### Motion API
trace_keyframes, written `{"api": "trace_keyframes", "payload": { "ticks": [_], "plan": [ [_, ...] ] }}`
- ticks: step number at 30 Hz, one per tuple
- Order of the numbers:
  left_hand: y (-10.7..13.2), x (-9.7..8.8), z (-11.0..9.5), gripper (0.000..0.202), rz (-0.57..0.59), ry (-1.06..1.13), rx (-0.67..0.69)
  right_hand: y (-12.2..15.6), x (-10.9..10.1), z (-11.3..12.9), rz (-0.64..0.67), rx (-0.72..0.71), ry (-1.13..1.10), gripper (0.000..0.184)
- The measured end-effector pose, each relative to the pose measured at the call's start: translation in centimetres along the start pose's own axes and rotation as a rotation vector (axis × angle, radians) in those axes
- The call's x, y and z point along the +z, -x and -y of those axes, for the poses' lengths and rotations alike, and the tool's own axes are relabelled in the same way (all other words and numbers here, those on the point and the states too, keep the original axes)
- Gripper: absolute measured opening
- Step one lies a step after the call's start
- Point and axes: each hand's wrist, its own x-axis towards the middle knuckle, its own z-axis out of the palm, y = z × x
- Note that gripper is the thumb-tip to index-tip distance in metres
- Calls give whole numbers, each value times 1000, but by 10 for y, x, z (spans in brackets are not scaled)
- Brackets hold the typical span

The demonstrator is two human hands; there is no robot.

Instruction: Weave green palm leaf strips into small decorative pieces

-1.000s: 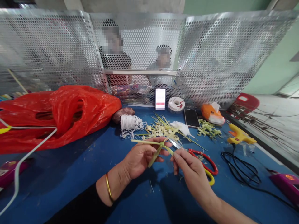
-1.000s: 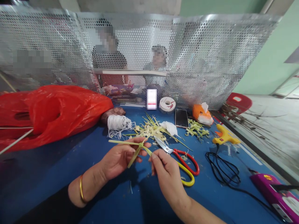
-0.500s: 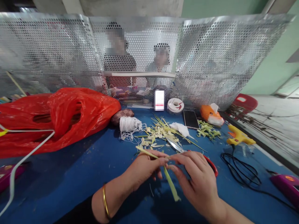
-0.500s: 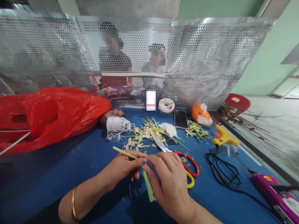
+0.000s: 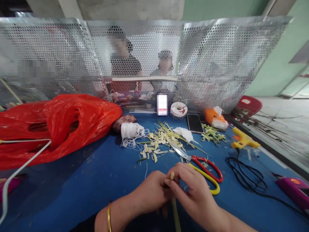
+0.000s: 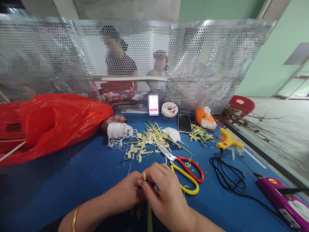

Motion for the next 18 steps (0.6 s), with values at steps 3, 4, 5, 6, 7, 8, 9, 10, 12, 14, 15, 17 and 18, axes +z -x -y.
{"api": "trace_keyframes", "payload": {
  "ticks": [3,4,5,6,7,8,9,10,12,14,15,17,18],
  "plan": [
    [-6,-7,-5,17,-100,205,-61,0,-2,2,-5,-217,151,14],
    [-8,-9,-6,18,-138,288,-47,0,-2,2,13,-282,205,16],
    [-9,-11,-6,23,-183,363,-25,0,-1,1,36,-332,258,18],
    [-10,-12,-6,29,-226,424,-3,0,0,0,63,-366,309,20],
    [-11,-13,-6,33,-269,473,10,1,1,-1,87,-386,357,21],
    [-11,-14,-6,35,-309,510,14,2,2,-2,111,-400,404,22],
    [-11,-14,-6,34,-340,539,13,3,3,-4,138,-411,444,23],
    [-10,-14,-6,32,-365,566,10,4,4,-5,165,-421,475,24],
    [-9,-13,-9,24,-390,638,-5,6,5,-7,204,-438,509,24],
    [-9,-12,-11,16,-390,718,-21,7,6,-9,203,-448,519,23],
    [-9,-12,-13,13,-387,758,-26,7,7,-9,188,-441,516,23],
    [-10,-12,-15,10,-385,823,-17,6,7,-9,157,-397,479,23],
    [-10,-13,-15,9,-386,851,-7,5,8,-10,151,-357,447,22]
  ]
}}
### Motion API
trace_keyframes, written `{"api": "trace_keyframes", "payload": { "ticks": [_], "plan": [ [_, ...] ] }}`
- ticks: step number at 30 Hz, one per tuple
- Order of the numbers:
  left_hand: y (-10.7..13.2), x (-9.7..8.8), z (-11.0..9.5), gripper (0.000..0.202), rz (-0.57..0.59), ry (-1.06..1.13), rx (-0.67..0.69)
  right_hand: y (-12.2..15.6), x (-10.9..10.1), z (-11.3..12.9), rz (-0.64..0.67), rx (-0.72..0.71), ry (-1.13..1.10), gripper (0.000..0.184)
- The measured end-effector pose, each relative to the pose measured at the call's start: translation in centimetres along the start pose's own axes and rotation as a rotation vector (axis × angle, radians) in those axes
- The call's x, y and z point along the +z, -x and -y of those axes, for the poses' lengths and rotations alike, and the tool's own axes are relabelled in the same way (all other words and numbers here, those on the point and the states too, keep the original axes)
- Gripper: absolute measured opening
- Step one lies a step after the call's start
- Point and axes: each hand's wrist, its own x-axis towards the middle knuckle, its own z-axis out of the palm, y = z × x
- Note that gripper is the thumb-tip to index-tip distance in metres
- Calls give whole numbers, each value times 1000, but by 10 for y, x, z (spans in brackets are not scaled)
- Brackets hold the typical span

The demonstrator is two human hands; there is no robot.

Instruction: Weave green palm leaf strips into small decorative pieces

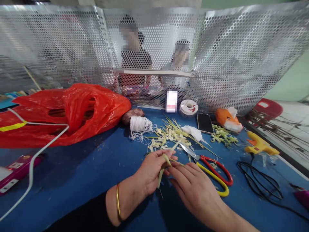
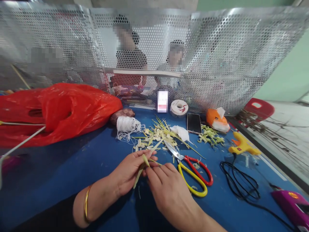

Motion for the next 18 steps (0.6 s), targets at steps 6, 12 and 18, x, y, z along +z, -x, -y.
{"api": "trace_keyframes", "payload": {
  "ticks": [6,12,18],
  "plan": [
    [1,0,-5,17,4,127,-10,1,1,-3,-5,180,-222,25],
    [0,0,-7,20,-47,156,-8,-1,1,1,5,426,-553,27],
    [2,2,-8,18,-63,133,9,-1,-4,2,-108,505,-514,13]
  ]
}}
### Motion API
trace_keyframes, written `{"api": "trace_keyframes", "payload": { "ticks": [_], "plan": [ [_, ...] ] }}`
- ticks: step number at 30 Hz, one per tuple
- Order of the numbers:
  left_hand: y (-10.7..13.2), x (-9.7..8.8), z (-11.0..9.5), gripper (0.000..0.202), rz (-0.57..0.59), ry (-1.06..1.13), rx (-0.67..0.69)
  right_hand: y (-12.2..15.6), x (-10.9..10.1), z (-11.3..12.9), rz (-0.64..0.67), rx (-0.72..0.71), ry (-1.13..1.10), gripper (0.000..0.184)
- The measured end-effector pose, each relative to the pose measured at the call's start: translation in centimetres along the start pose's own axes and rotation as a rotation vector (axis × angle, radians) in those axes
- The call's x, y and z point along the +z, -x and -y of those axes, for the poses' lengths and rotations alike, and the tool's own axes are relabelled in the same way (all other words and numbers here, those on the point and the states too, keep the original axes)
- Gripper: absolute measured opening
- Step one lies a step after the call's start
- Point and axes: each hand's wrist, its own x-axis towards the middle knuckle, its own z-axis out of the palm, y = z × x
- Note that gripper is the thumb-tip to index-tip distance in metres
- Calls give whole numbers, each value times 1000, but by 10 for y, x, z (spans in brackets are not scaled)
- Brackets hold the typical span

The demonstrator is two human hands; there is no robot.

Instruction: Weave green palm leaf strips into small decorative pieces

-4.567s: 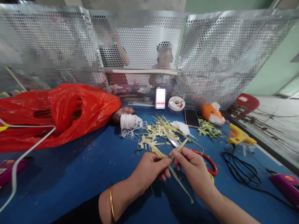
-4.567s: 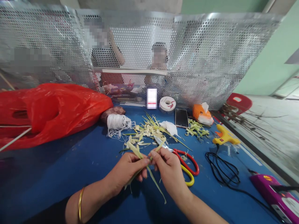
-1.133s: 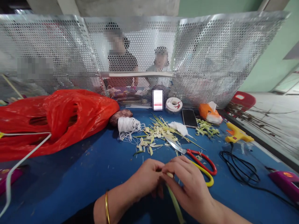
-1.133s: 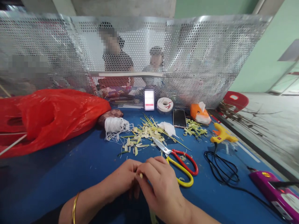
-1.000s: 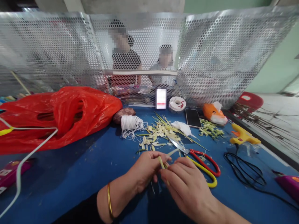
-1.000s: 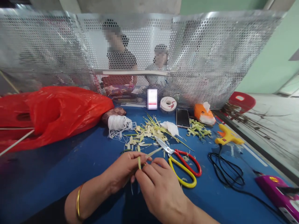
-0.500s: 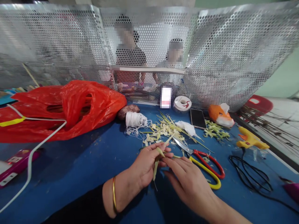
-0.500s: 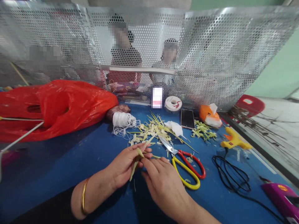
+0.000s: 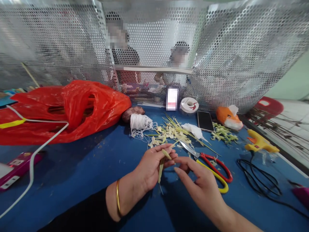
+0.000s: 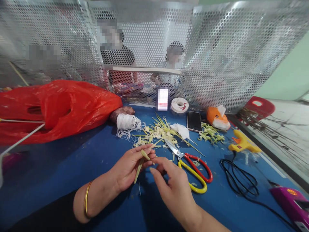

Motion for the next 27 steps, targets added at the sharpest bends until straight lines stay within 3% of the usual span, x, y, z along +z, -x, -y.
{"api": "trace_keyframes", "payload": {
  "ticks": [3,6,9,12,15,18,21,27],
  "plan": [
    [1,1,2,19,12,-11,3,0,-2,0,-70,-233,181,13],
    [2,0,9,20,46,-16,-16,-1,2,-1,11,-470,371,21],
    [2,-3,17,22,112,-39,-49,0,8,-2,141,-575,461,27],
    [1,-6,24,27,183,-95,-38,0,10,-3,133,-598,411,25],
    [2,-7,25,29,208,-161,11,-2,4,-4,1,-455,223,16],
    [3,-7,23,26,220,-210,17,-5,-3,-5,-155,-169,17,9],
    [3,-5,19,21,215,-230,-5,-7,-5,-5,-215,66,-77,11],
    [3,-5,13,11,229,-212,-34,-9,-3,-3,-257,232,-161,12]
  ]
}}
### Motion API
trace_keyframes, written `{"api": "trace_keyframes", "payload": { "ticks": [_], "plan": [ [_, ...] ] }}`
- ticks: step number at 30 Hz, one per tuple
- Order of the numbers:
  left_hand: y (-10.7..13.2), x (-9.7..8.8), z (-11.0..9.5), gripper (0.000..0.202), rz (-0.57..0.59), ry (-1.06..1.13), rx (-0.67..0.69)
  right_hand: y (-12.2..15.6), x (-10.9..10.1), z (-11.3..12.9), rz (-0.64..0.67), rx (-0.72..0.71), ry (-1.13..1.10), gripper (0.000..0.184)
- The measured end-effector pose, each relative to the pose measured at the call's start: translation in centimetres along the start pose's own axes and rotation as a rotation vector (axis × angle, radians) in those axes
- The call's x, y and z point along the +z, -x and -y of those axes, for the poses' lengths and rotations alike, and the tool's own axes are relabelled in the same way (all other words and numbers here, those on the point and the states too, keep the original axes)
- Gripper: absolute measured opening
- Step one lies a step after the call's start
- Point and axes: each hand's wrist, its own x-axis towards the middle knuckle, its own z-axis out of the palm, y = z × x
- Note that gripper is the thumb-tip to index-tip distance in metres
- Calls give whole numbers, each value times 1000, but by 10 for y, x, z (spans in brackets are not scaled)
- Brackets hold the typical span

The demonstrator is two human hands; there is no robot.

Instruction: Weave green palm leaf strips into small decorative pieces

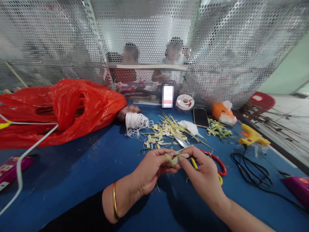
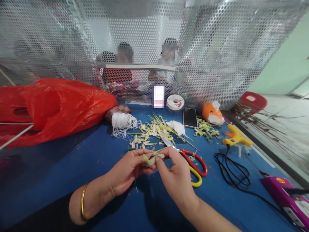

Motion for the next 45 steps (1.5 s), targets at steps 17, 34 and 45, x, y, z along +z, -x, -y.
{"api": "trace_keyframes", "payload": {
  "ticks": [17,34,45],
  "plan": [
    [0,-6,-15,5,115,-110,-120,-10,-5,-6,196,276,-131,21],
    [-2,-11,-26,10,31,174,-130,-19,-19,-4,280,-846,585,14],
    [-4,-10,-19,9,-9,100,-143,-15,-19,3,384,-1064,688,23]
  ]
}}
